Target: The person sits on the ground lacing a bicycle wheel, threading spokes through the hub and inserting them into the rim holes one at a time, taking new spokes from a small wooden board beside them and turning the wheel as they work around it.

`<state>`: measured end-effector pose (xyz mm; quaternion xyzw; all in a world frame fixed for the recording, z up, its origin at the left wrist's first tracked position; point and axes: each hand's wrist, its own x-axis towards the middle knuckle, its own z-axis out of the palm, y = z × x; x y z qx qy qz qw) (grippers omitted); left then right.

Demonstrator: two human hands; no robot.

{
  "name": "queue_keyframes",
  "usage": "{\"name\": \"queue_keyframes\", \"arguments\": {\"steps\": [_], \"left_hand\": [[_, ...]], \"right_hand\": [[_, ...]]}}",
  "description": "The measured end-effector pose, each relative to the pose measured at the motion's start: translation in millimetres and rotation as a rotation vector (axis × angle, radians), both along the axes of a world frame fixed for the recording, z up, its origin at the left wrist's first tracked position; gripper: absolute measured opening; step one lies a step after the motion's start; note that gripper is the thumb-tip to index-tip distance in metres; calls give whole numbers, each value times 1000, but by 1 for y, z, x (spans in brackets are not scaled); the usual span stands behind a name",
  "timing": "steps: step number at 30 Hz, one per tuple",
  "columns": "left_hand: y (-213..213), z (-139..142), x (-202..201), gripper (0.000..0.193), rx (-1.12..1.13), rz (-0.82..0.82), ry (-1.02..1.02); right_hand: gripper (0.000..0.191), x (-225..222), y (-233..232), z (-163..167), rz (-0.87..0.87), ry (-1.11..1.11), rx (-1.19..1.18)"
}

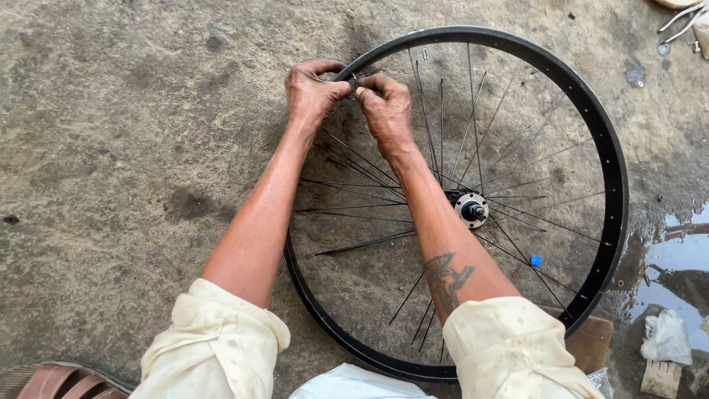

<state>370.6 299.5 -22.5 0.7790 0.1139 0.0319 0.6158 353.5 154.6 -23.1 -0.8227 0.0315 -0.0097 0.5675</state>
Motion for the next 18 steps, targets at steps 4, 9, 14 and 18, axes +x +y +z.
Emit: {"name": "queue_keyframes", "arguments": {"steps": [4,9,14,18], "left_hand": [[3,4,2,41,-112,-154,61],[9,4,8,37,-224,-272,84],[6,-1,11,38,-211,-303,-12],[5,-7,5,38,-148,-266,-26]], "right_hand": [[13,-2,-5,4,39,-80,-438],[17,-35,-10,14,90,-929,-931],[24,-59,15,7,408,69,-587],[35,-80,23,1,324,-137,-610]]}}
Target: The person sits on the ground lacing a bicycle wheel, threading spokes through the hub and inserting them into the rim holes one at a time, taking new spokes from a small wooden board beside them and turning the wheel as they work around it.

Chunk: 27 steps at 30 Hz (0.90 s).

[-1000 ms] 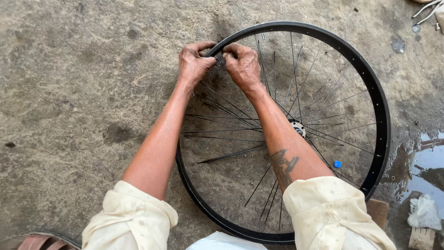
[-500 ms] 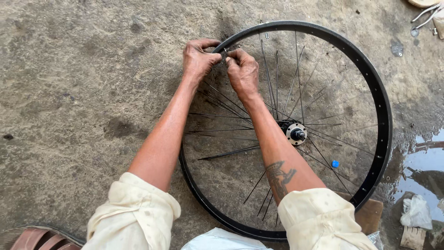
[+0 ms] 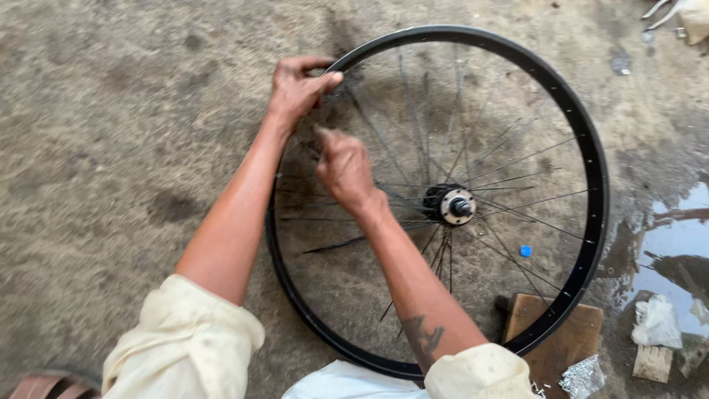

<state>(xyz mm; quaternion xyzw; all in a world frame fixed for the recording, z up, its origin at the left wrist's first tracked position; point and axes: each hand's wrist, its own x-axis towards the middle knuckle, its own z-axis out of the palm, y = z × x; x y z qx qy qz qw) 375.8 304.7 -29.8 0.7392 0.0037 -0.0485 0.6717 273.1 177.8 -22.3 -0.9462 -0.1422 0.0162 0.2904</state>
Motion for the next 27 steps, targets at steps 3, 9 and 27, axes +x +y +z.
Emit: {"name": "queue_keyframes", "arguments": {"steps": [3,9,27], "left_hand": [[-3,-6,-3,34,184,2,-122],[-6,-14,-7,31,405,10,-296],[-9,-40,-6,25,347,93,-279]], "right_hand": [[31,-10,-27,0,92,-313,-2],[20,71,-178,25,-307,-509,173],[19,93,-257,47,-791,422,1188]]}}
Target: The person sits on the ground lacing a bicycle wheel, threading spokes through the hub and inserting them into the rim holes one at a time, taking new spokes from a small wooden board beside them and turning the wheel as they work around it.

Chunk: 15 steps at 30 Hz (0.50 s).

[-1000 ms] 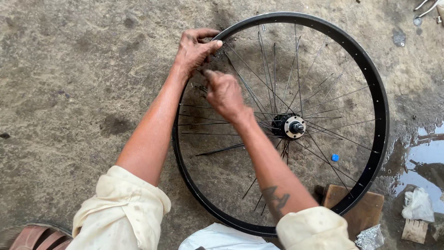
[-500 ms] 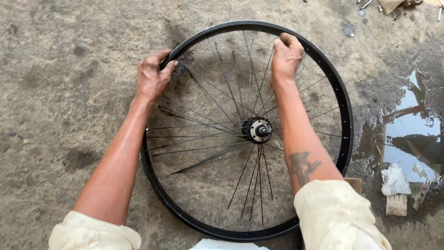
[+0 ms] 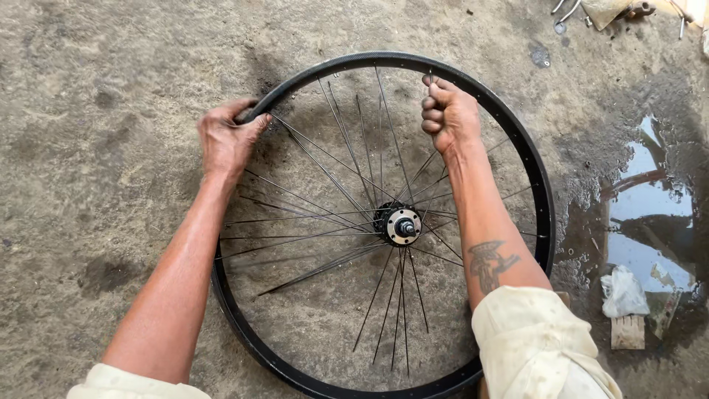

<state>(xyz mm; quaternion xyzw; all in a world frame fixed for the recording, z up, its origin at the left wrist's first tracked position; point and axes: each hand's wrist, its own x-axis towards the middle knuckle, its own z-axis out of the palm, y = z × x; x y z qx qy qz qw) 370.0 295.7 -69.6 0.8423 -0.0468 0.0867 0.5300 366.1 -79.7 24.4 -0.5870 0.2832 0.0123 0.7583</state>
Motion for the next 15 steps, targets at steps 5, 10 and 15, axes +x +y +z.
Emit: {"name": "queue_keyframes", "arguments": {"steps": [5,10,15], "left_hand": [[4,1,2,24,38,-73,8],[2,10,1,24,102,-66,55],[0,17,-1,25,68,-25,34]], "right_hand": [[30,25,21,-11,90,-80,-887],[24,41,57,-19,257,-244,-1130],[26,33,78,-27,92,-180,-252]]}}
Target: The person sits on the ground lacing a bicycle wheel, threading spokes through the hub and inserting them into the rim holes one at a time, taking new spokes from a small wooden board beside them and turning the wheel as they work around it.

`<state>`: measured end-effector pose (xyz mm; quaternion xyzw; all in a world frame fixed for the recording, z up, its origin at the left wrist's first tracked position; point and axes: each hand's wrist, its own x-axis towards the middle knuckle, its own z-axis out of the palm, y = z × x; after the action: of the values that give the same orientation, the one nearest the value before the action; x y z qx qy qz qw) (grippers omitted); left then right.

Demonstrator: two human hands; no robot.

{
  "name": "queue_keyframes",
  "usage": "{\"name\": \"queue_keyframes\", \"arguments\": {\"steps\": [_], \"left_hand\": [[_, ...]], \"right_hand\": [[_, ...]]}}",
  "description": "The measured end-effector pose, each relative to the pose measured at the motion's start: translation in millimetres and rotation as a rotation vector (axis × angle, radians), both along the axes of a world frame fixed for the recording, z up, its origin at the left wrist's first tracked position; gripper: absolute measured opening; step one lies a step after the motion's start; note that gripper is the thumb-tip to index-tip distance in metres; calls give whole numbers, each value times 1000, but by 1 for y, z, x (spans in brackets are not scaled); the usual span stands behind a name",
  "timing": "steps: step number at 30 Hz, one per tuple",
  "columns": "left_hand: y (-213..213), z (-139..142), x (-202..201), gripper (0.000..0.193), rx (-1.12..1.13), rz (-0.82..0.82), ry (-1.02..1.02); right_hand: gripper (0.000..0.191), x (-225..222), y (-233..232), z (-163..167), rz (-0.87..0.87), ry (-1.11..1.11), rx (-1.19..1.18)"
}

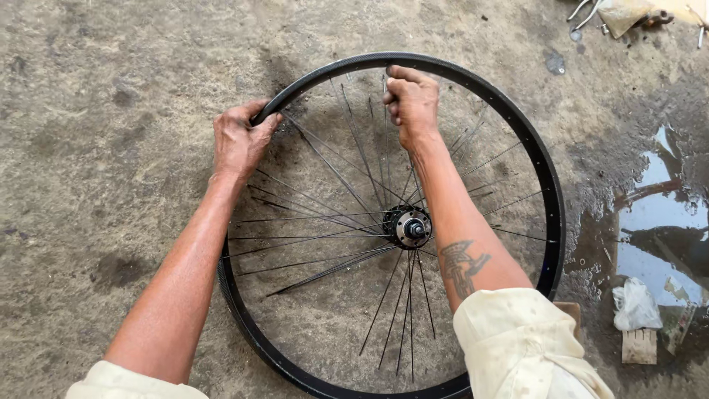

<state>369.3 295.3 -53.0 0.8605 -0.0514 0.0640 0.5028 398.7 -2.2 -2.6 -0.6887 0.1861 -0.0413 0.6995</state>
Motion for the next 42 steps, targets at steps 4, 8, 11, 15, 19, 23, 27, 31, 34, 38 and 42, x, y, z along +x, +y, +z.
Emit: {"name": "queue_keyframes", "arguments": {"steps": [4,8,11,15,19,23,27,31,34,38,42], "left_hand": [[-1,-2,0,21,-11,40,121],[-4,-8,0,28,-91,55,-56],[-5,-10,3,29,-98,76,-12],[-2,-6,13,28,-100,17,154],[-3,-3,17,21,-96,-38,95],[-2,-4,12,24,-69,-47,16],[1,-2,12,27,-188,-21,97],[-1,-1,11,24,-221,8,60],[-2,-1,9,25,-193,71,89],[0,-1,9,25,-207,83,102],[-1,-1,7,23,-210,87,27]], "right_hand": [[27,-11,9,-6,-88,-22,401],[31,-17,7,-5,-103,42,397],[32,-16,5,-7,-62,-6,172],[31,-9,10,-11,-71,-100,-227],[31,-20,13,-11,82,-609,-1449],[18,-26,40,-5,152,-527,-918],[32,-14,70,-6,185,-20,-187],[36,-21,72,-13,185,-53,-81],[33,-22,64,-12,199,80,232],[28,-16,55,-6,246,46,48],[23,-15,61,-6,267,-100,-312]]}}
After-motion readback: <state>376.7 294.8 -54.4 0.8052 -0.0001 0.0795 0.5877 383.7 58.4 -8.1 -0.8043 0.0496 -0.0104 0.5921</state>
